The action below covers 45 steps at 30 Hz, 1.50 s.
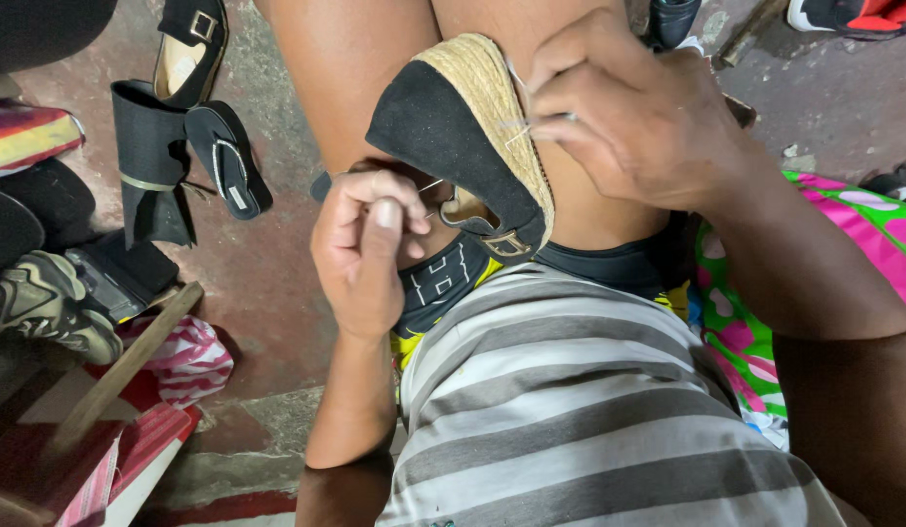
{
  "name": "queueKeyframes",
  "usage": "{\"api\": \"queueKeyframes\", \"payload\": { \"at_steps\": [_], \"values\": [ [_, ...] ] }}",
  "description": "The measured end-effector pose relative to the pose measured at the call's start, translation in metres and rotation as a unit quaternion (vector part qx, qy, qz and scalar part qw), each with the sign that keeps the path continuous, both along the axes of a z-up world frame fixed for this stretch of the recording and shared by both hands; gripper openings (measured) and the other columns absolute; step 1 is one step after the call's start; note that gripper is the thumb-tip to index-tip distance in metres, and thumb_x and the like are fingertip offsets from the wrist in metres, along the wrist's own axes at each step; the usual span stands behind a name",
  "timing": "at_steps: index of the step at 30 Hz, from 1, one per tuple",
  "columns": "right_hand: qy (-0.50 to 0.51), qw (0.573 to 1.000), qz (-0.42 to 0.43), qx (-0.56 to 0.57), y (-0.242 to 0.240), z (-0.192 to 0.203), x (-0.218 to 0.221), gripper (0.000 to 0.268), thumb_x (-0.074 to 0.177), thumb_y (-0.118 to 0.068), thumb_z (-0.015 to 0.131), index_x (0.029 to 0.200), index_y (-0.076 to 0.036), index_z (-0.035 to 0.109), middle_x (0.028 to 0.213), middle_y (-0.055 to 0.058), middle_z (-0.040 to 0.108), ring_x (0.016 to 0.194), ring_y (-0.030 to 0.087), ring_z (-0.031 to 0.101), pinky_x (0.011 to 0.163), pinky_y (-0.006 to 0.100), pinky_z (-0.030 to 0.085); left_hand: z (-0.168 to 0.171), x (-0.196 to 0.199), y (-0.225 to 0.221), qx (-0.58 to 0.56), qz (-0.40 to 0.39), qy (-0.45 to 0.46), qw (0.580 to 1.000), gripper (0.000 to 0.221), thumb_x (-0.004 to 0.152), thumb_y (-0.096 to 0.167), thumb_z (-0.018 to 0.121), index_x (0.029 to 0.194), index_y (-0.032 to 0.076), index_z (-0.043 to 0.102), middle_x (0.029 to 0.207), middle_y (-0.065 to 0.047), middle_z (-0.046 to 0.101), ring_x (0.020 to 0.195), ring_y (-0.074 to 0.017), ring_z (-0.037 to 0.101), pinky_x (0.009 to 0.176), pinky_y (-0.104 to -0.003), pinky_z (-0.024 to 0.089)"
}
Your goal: The person holds a black wedge shoe on their lap and uses a needle and thread to sew the upper fabric to the braided sole, pulling the thread through each stitch.
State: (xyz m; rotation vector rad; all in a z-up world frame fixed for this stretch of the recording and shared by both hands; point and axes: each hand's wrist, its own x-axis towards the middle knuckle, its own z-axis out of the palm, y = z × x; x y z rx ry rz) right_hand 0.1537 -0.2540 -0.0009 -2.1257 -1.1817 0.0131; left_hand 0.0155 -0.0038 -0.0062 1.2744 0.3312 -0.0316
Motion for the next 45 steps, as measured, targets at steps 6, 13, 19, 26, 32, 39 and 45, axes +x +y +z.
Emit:
{"api": "queueKeyframes", "payload": {
  "at_steps": [6,13,19,26,32,39,45],
  "values": [
    [0.152,0.986,-0.074,0.003,0.003,0.006,0.000,0.031,0.098,-0.008,0.079,0.119,-0.006,0.057,0.121,0.006,0.064,0.083,0.020,0.063,0.072,0.031,0.052,0.002,0.004,-0.010,0.177,-0.024,0.002,0.984,0.009,0.110,0.004,0.062,0.118,0.002,0.065,0.089,0.001,0.057,0.072,-0.0030,0.053,0.064,-0.016,0.042],
    [0.180,0.982,-0.045,-0.023,0.005,0.013,-0.007,0.035,0.090,-0.018,0.083,0.109,0.000,0.060,0.100,0.011,0.071,0.076,0.023,0.070,0.062,0.036,0.051,0.009,0.011,-0.014,0.326,-0.031,-0.039,0.944,0.014,0.105,-0.003,0.067,0.119,0.001,0.067,0.093,-0.002,0.060,0.077,-0.0059,0.056,0.070,-0.019,0.046],
    [0.156,0.987,-0.038,-0.029,0.002,0.021,-0.015,0.012,0.095,-0.011,0.078,0.094,-0.003,0.070,0.089,0.010,0.067,0.077,0.024,0.065,0.067,0.035,0.049,0.014,0.014,-0.023,0.431,-0.047,-0.048,0.900,0.016,0.101,0.000,0.073,0.114,0.002,0.066,0.101,-0.009,0.064,0.081,-0.0145,0.066,0.070,-0.024,0.053],
    [0.397,0.888,-0.062,0.224,0.027,0.006,-0.024,0.014,0.102,-0.008,0.058,0.091,-0.003,0.052,0.103,0.012,0.069,0.068,0.006,0.050,0.066,0.026,0.044,0.012,0.027,-0.027,0.534,-0.100,-0.114,0.832,0.031,0.094,0.011,0.080,0.122,0.007,0.068,0.114,-0.013,0.065,0.095,-0.0310,0.067,0.080,-0.038,0.055],
    [0.319,0.934,-0.076,0.142,0.039,-0.010,-0.033,0.018,0.116,-0.011,0.059,0.103,0.000,0.053,0.093,0.010,0.061,0.079,0.016,0.061,0.074,0.028,0.050,0.010,0.032,-0.024,0.518,-0.096,-0.102,0.844,0.026,0.092,0.011,0.080,0.116,0.007,0.071,0.110,-0.012,0.066,0.094,-0.0319,0.066,0.077,-0.039,0.053],
    [0.283,0.948,-0.097,0.110,0.047,-0.010,-0.029,0.016,0.114,-0.011,0.059,0.104,0.000,0.055,0.090,0.012,0.058,0.077,0.022,0.061,0.073,0.033,0.050,0.006,0.030,-0.012,0.475,-0.109,-0.097,0.868,0.011,0.094,0.009,0.078,0.100,0.007,0.069,0.103,-0.011,0.066,0.091,-0.0313,0.066,0.076,-0.039,0.052],
    [0.288,0.945,-0.109,0.112,0.045,-0.008,-0.026,0.020,0.114,-0.011,0.059,0.098,0.001,0.055,0.086,0.012,0.055,0.073,0.022,0.056,0.070,0.033,0.048,0.017,0.032,-0.010,0.445,-0.118,-0.071,0.885,0.017,0.095,0.011,0.080,0.087,0.009,0.065,0.085,-0.008,0.057,0.074,-0.0251,0.062,0.069,-0.036,0.050]
  ]
}}
